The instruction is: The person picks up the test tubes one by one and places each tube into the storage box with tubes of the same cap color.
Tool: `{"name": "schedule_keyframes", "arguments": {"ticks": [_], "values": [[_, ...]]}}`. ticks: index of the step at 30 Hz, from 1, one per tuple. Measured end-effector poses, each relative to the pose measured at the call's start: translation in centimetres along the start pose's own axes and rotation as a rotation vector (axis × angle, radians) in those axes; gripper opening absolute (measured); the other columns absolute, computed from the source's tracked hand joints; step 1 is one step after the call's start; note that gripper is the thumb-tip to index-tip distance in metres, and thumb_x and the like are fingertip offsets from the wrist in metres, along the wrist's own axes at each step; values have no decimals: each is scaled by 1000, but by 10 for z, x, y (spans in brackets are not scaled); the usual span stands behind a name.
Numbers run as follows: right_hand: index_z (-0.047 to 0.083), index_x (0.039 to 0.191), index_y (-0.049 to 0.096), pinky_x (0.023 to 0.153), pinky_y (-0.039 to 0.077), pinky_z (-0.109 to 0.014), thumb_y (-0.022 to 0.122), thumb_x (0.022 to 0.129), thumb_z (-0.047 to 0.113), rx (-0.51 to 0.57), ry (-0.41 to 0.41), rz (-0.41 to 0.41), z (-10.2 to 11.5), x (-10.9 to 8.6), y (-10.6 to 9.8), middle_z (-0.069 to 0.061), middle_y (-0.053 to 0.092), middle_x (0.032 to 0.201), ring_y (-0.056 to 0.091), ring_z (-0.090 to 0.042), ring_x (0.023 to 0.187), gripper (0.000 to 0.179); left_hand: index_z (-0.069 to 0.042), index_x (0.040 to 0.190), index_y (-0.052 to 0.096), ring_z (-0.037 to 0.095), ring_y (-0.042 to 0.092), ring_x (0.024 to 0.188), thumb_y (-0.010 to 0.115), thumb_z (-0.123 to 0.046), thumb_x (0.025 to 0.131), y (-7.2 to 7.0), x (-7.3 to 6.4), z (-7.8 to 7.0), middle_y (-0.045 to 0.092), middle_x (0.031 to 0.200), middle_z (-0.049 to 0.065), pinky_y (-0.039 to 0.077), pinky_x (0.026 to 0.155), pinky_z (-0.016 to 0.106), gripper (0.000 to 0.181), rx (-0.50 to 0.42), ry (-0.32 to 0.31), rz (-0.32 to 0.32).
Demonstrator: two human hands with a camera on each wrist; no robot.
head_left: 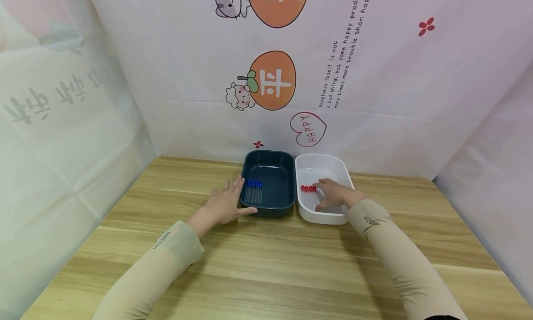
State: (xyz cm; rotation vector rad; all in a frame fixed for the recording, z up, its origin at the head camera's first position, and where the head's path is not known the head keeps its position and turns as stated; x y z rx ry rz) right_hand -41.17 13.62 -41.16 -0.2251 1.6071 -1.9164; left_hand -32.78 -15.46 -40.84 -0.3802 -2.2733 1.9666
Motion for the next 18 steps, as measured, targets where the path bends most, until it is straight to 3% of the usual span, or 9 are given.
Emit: {"name": "schedule_keyframes", "arguments": {"ticks": [12,18], "values": [[-6,154,40,117,27,-61,83,87,31,17,18,31,4,-1,1,-35,32,156,30,-52,145,88,-7,165,12,41,18,153,54,-75,91,-3,-1,4,10,171,12,21,114,72,110,-43,-4,5],[-5,154,39,117,28,-60,84,87,33,11,4,13,4,0,1,-34,33,156,31,-51,145,89,-5,164,18,41,22,152,51,-74,94,-6,2,6,16,170,14,22,115,70,104,-79,-8,-10]]}}
Point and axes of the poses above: each hand's wrist, its own x-axis towards the middle knuckle, its own y-axis out of the palm, z = x × y, the point moved 7 cm from there along x, towards the middle knuckle
